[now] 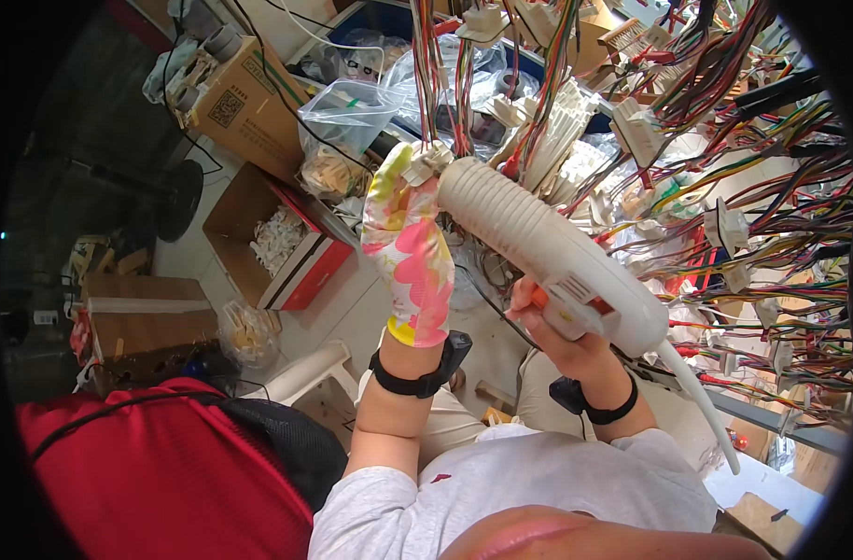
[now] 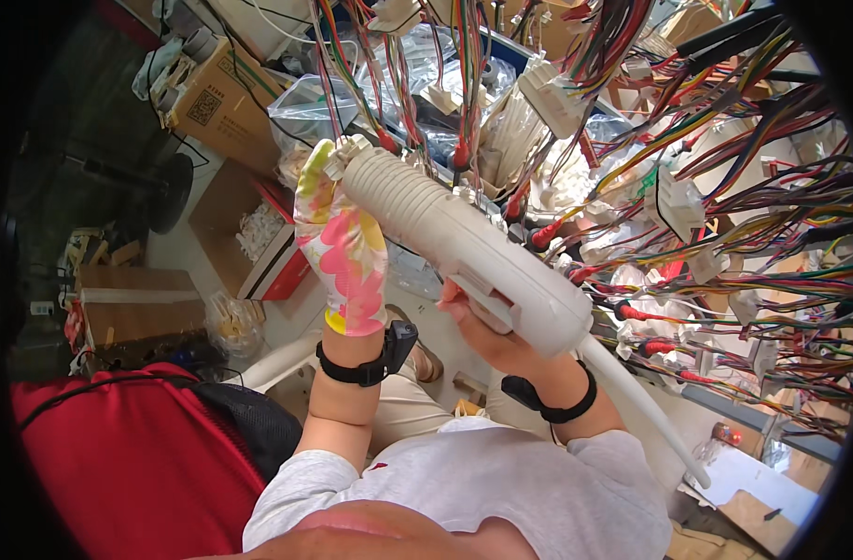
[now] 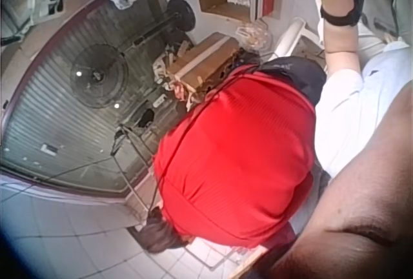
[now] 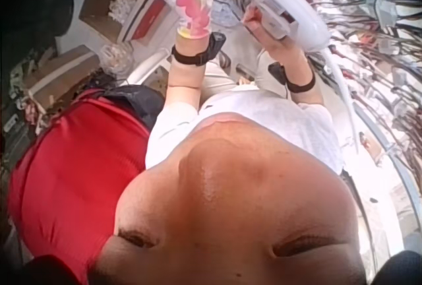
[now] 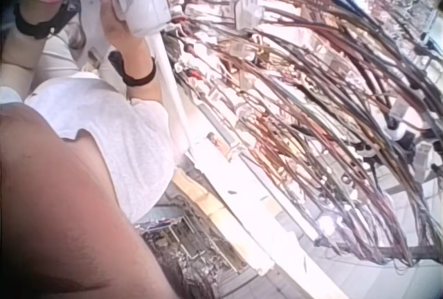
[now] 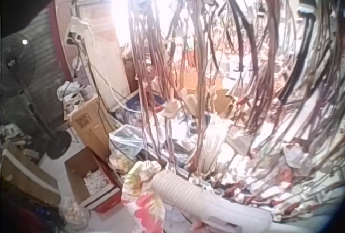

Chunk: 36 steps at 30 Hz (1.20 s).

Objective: The person applies glue to wire connectors using a glue gun, sets the gun aside, and then receives and handles a piece of bread.

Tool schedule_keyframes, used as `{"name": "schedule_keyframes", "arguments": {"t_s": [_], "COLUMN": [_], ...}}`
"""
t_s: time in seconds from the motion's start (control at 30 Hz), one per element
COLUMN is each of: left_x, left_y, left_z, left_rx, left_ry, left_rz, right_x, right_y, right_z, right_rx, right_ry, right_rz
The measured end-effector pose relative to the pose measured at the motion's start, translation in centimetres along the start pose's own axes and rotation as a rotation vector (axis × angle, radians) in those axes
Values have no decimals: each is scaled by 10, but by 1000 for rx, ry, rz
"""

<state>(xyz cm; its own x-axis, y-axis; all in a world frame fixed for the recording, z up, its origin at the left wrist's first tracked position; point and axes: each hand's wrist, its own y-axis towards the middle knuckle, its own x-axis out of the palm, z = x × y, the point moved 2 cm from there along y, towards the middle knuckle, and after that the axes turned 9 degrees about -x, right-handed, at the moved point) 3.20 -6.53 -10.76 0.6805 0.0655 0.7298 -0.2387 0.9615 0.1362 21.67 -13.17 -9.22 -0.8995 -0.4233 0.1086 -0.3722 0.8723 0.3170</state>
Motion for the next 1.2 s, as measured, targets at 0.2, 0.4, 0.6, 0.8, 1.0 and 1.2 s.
{"name": "schedule_keyframes", "arguments": {"t_s": [0.2, 0.4, 0.6, 0.8, 1.0, 1.2], "left_x": [0, 5, 6, 0, 1, 4], "left_y": [4, 4, -1, 4, 5, 3], "left_z": [-1, 4, 6, 1, 2, 5], "left_rx": [21, 40, 5, 56, 39, 14], "left_ry": [4, 32, -31, 72, 19, -59], "left_rz": [-5, -38, -49, -9, -19, -51], "right_x": [0, 0, -4, -3, -3, -2], "right_y": [-2, -2, -3, -1, -1, 2], "right_z": [0, -4, -4, -2, -4, -4], "right_rx": [10, 20, -11, -23, -12, -41], "right_ry": [16, 16, -36, 24, -16, 93], "right_rz": [11, 14, -24, -6, -22, 39]}}
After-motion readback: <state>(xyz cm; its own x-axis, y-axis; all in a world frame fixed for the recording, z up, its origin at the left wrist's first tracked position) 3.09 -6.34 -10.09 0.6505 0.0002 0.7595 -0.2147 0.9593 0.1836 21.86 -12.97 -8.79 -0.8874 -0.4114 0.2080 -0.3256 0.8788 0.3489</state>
